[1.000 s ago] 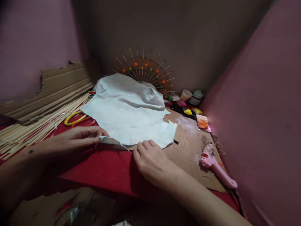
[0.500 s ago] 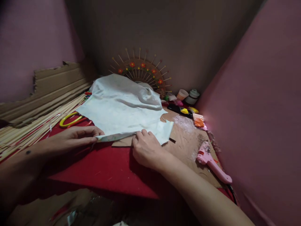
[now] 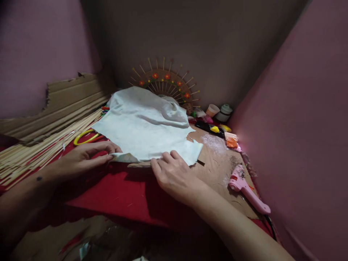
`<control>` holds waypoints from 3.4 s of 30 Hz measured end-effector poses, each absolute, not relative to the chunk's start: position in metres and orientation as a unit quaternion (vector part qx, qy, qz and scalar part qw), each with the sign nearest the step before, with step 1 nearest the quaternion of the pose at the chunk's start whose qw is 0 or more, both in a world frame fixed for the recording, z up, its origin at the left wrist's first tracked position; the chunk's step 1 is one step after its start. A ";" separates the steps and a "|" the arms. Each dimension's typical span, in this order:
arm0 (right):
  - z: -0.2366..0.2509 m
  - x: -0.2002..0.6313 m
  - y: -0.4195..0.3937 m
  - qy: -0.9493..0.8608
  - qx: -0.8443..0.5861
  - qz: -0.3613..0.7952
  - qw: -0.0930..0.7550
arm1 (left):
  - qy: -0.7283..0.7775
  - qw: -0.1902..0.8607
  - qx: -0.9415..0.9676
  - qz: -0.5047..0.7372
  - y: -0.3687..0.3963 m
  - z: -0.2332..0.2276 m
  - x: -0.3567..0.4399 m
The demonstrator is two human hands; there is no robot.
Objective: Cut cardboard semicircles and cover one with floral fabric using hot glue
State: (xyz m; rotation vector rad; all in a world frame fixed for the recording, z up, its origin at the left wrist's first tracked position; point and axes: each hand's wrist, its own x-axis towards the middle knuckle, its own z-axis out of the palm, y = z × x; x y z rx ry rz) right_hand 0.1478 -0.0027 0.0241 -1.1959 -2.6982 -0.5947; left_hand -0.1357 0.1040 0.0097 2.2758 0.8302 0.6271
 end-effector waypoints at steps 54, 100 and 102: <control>-0.014 0.138 0.055 -0.827 -0.454 0.204 0.261 | 0.254 0.115 0.946 0.167 0.052 -0.012 -0.159; -0.014 0.146 0.058 -0.824 -0.457 0.217 0.256 | 0.325 0.124 0.922 0.169 0.065 -0.010 -0.113; -0.012 0.148 0.060 -0.821 -0.461 0.227 0.249 | 0.327 0.121 0.926 0.142 0.067 -0.013 -0.111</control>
